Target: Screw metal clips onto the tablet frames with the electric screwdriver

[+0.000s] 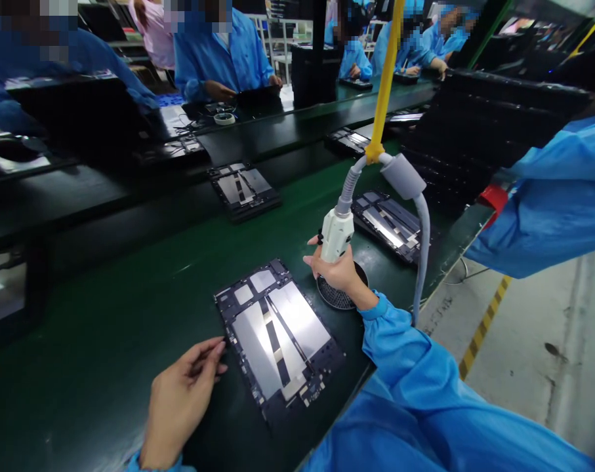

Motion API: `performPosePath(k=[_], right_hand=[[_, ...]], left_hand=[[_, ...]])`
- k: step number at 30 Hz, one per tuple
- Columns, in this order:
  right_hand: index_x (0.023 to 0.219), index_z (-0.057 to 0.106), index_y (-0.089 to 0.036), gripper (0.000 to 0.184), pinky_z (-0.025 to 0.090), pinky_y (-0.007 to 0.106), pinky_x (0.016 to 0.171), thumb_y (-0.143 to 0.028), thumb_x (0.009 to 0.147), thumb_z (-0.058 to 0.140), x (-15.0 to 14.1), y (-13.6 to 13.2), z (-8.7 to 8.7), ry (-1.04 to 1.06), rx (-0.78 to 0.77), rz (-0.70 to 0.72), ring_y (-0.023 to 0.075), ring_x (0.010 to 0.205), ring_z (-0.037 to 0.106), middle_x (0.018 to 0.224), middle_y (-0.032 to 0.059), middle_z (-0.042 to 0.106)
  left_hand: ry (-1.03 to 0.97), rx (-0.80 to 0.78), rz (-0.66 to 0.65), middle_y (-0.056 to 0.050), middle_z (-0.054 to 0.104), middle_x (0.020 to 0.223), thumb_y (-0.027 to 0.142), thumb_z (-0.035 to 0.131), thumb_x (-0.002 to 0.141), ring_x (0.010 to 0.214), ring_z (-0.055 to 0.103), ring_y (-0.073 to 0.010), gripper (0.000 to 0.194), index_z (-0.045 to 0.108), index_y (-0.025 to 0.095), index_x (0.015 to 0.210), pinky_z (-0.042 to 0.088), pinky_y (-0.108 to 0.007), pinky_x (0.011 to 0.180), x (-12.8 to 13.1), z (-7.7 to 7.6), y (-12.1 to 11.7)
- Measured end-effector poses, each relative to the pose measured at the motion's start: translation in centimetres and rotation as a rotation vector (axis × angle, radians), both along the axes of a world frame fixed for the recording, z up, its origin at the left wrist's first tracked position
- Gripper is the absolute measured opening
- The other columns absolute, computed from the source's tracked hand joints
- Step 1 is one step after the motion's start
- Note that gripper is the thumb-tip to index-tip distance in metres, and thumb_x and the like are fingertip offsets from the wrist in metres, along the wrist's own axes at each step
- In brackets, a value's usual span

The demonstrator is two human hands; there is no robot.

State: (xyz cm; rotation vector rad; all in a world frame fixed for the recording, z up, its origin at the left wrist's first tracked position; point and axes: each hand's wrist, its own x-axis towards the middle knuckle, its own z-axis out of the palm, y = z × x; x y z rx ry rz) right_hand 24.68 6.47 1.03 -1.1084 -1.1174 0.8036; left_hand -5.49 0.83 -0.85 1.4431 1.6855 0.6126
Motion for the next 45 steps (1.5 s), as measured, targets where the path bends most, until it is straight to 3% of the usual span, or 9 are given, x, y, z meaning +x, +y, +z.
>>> performPosePath(k=[5,10,14,18,28,37,45], right_hand=[[0.094,0.055,-0.021,0.028,0.044,0.027,0.043,-0.021,0.072,0.072,-1.2,-1.3,2.5,0.012,0.118,-0.054,0.0107,0.036,0.050,0.046,-0.0097,0.056],[0.100,0.052,-0.024,0.031,0.045,0.028,0.041,-0.023,0.075,0.070,-7.4,-1.9,5.4,0.081,0.094,0.181,0.0119,0.036,0.050,0.047,-0.0095,0.056],[0.091,0.056,-0.022,0.023,0.050,0.031,0.046,-0.021,0.072,0.069,-13.4,-1.1,4.9,0.022,-0.023,0.366,0.0136,0.039,0.053,0.045,-0.0080,0.053],[0.093,0.056,-0.021,0.026,0.047,0.028,0.043,-0.020,0.070,0.068,-16.2,-0.1,3.3,0.022,-0.098,0.440,0.0113,0.035,0.050,0.043,-0.0105,0.052],[0.099,0.055,-0.020,0.030,0.045,0.026,0.043,-0.018,0.073,0.068,-16.8,-0.2,1.0,-0.012,-0.086,0.467,0.0109,0.038,0.051,0.047,-0.0106,0.053],[0.095,0.058,-0.021,0.024,0.048,0.028,0.048,-0.020,0.073,0.068,-16.6,-0.1,0.9,-0.090,-0.034,0.433,0.0129,0.048,0.057,0.058,-0.0058,0.057],[0.091,0.056,-0.021,0.021,0.044,0.027,0.047,-0.020,0.073,0.068,-16.8,-0.7,1.2,-0.111,-0.027,0.471,0.0114,0.045,0.052,0.050,-0.0086,0.051]], left_hand=[[0.112,0.291,-0.080,-0.003,0.072,0.080,0.047,0.055,0.084,0.066,0.065,-0.0174,0.029,0.072,0.022,0.086,0.051,-0.028,0.064,1.1,-0.7,-1.9],[0.129,0.410,-0.133,-0.004,0.072,0.085,0.036,0.050,0.091,0.069,0.064,-0.0156,0.026,0.071,0.021,0.088,0.048,-0.026,0.064,1.7,-0.7,-2.1],[0.140,0.478,-0.168,-0.004,0.070,0.082,0.038,0.058,0.089,0.068,0.063,-0.0150,0.023,0.070,0.019,0.095,0.048,-0.025,0.063,1.9,-1.0,-2.5],[0.151,0.531,-0.167,-0.003,0.068,0.077,0.041,0.065,0.085,0.065,0.062,-0.0147,0.025,0.069,0.018,0.094,0.046,-0.024,0.058,2.0,-1.6,-2.8],[0.146,0.570,-0.156,-0.004,0.071,0.084,0.039,0.066,0.084,0.066,0.064,-0.0143,0.025,0.068,0.016,0.095,0.049,-0.026,0.060,2.1,-2.2,-2.7],[0.153,0.598,-0.157,-0.004,0.070,0.082,0.045,0.061,0.087,0.066,0.064,-0.0153,0.031,0.068,0.015,0.094,0.050,-0.027,0.060,2.2,-2.1,-2.7],[0.186,0.731,-0.150,-0.005,0.071,0.081,0.038,0.061,0.088,0.070,0.066,-0.0164,0.026,0.067,0.014,0.092,0.050,-0.027,0.062,2.2,-1.9,-2.9]])
